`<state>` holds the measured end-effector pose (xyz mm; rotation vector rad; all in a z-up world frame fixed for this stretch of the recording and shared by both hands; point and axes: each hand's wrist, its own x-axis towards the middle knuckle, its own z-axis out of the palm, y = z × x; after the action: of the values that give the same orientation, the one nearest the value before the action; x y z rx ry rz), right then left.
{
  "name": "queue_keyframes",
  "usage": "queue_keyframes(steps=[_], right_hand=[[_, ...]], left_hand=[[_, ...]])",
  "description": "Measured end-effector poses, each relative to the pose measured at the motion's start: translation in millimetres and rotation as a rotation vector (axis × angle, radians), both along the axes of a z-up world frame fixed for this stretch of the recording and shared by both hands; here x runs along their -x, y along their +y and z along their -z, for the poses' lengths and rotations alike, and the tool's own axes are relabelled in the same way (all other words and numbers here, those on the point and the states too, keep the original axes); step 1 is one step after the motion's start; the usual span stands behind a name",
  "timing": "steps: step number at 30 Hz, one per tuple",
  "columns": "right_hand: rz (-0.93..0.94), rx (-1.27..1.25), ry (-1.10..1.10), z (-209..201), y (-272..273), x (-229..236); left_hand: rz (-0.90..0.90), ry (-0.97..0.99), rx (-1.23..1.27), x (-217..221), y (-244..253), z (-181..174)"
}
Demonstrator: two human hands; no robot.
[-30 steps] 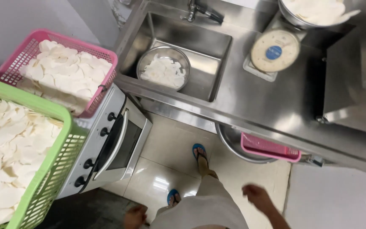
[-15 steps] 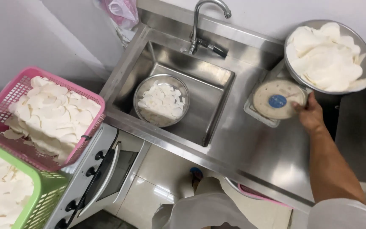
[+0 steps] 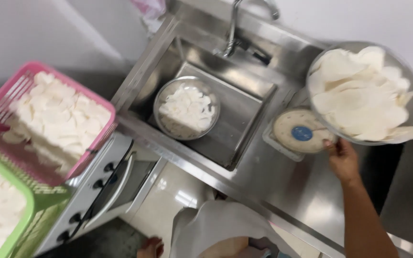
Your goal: Separating thin, wet slices of raw material from a large pile in a basket and placing them into another basket to prevent sticking.
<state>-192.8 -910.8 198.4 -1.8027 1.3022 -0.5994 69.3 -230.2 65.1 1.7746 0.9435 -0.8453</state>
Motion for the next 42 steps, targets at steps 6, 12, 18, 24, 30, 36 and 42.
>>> queue_keyframes(steps=[6, 12, 18, 24, 30, 36, 42], right_hand=[[-0.197, 0.211, -0.114, 15, -50, 0], [-0.312, 0.228, -0.235, 5, -50, -12], [-0.183, 0.741, -0.045, 70, -1, -2], [-0.115, 0.216, 0.313, 62, 116, -78], [-0.354, -0.162, 0.292, 36, 170, -198], [-0.138, -0.600, -0.035, 95, 168, -293], [0.048, -0.888, -0.056, 230, 135, -342]], left_hand=[[-0.118, -0.092, 0.070, -29, -69, -49], [-0.122, -0.158, 0.114, -27, -84, -91], [-0.042, -0.238, 0.147, -32, -71, -124], [0.127, -0.470, 0.116, -68, -55, -191], [0.391, -0.511, 0.249, -129, -56, -311], [0.480, -0.463, 0.171, -154, -21, -307], [0.537, -0.142, -0.235, -129, 45, -280]])
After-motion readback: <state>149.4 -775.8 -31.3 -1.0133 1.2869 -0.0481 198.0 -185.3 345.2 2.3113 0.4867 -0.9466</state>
